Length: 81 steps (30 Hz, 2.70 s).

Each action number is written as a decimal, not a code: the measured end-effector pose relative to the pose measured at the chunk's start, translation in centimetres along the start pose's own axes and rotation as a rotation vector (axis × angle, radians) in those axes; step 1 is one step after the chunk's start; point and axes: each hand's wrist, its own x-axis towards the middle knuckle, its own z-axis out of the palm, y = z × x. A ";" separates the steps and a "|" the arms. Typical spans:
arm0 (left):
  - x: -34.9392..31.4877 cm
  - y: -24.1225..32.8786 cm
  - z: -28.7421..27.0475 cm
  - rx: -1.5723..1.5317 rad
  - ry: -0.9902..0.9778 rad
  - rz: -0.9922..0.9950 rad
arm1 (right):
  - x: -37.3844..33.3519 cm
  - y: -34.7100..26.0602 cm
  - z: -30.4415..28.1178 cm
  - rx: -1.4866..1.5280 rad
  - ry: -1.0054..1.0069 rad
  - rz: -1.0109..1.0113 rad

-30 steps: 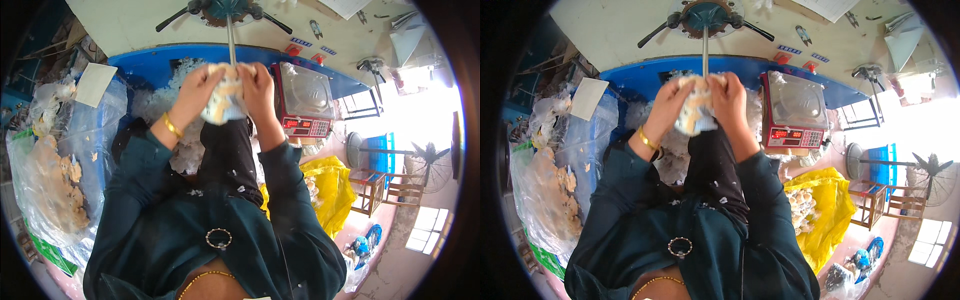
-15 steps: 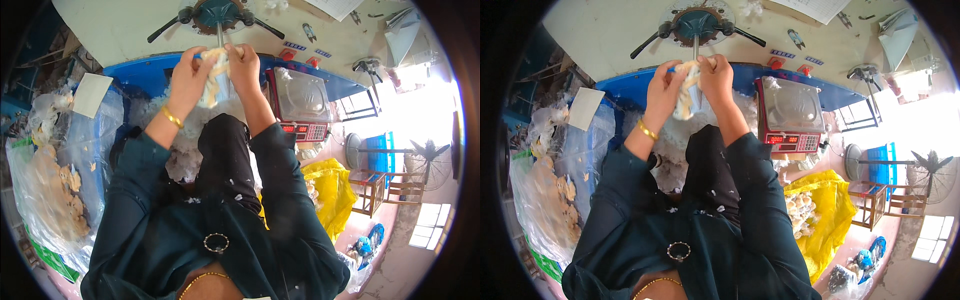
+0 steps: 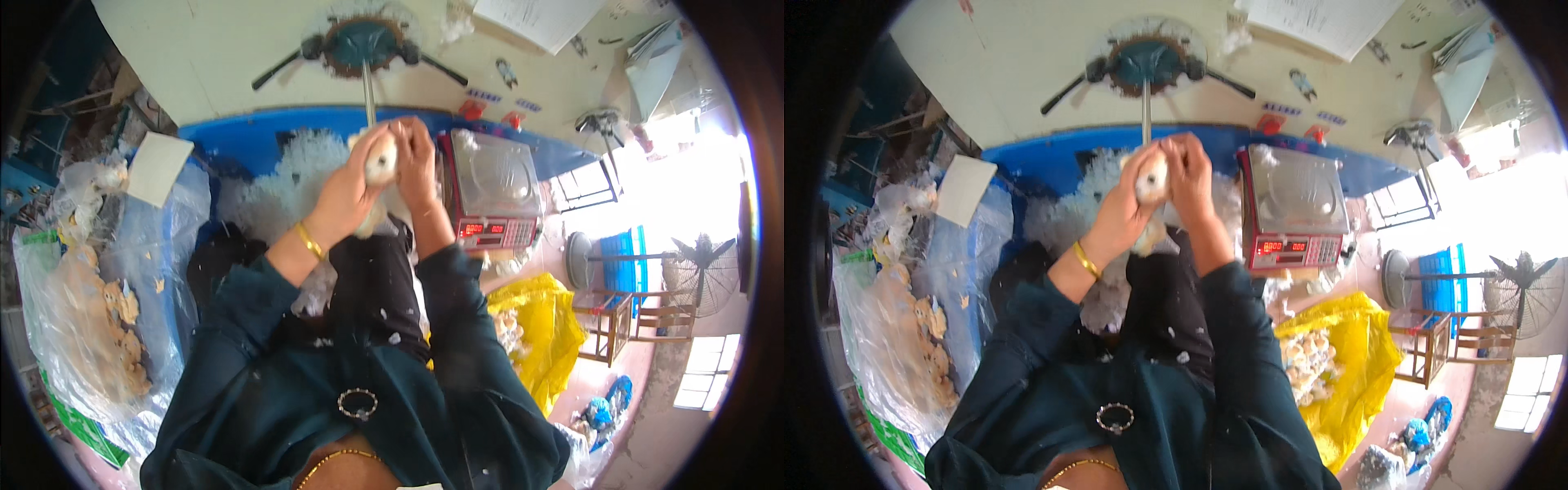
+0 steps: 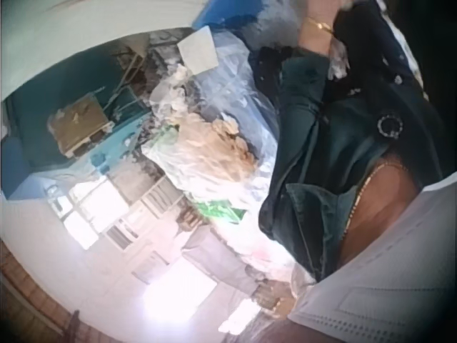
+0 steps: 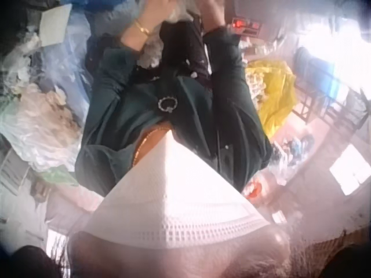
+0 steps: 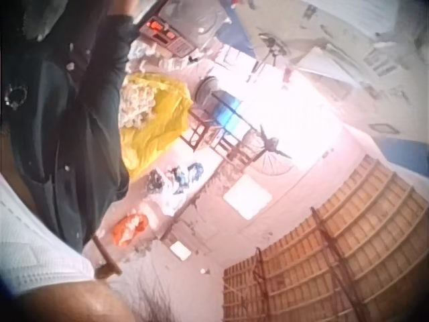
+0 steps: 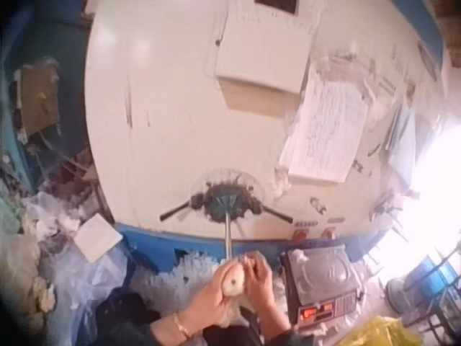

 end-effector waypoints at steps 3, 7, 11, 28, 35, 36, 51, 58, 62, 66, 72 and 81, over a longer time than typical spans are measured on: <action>-0.7 -1.9 -1.7 -0.036 -0.059 -0.058 | -2.8 1.6 1.4 -0.222 0.054 -0.195; -0.1 -0.6 -3.2 0.004 -0.080 0.076 | -3.1 0.3 2.3 -0.222 0.108 -0.097; 1.1 0.3 -1.9 0.138 -0.043 0.033 | -0.3 1.8 1.0 -0.012 0.042 -0.038; -0.5 0.9 -4.1 0.176 -0.245 -0.076 | -3.5 -0.9 0.2 -0.494 -0.279 -0.241; 1.6 0.8 -1.4 0.234 -0.047 0.082 | -0.3 -4.9 -2.0 -0.126 -0.465 0.230; 1.8 0.8 -1.4 0.225 -0.054 0.061 | 0.0 -4.4 -1.9 -0.123 -0.459 0.130; -1.5 -0.3 -3.5 0.132 -0.101 -0.038 | -4.1 -4.8 0.4 -0.609 -0.303 -0.092; -2.2 0.2 -4.3 0.028 -0.063 -0.116 | -4.9 -3.8 -1.9 -0.503 -0.343 -0.301; -3.0 -2.2 -4.9 -0.735 0.098 -0.256 | -9.3 1.3 -15.5 -0.489 -0.429 0.217; -2.3 0.0 -7.5 -0.458 0.135 -0.352 | -10.5 -5.0 -21.3 -1.233 -0.752 0.608; -0.1 2.8 -4.3 -0.382 0.048 -0.374 | -7.6 -9.6 -6.3 -0.450 -0.515 0.132; -1.5 3.3 -4.7 -0.035 0.186 -0.151 | -6.8 -5.7 -1.5 0.085 -0.438 0.376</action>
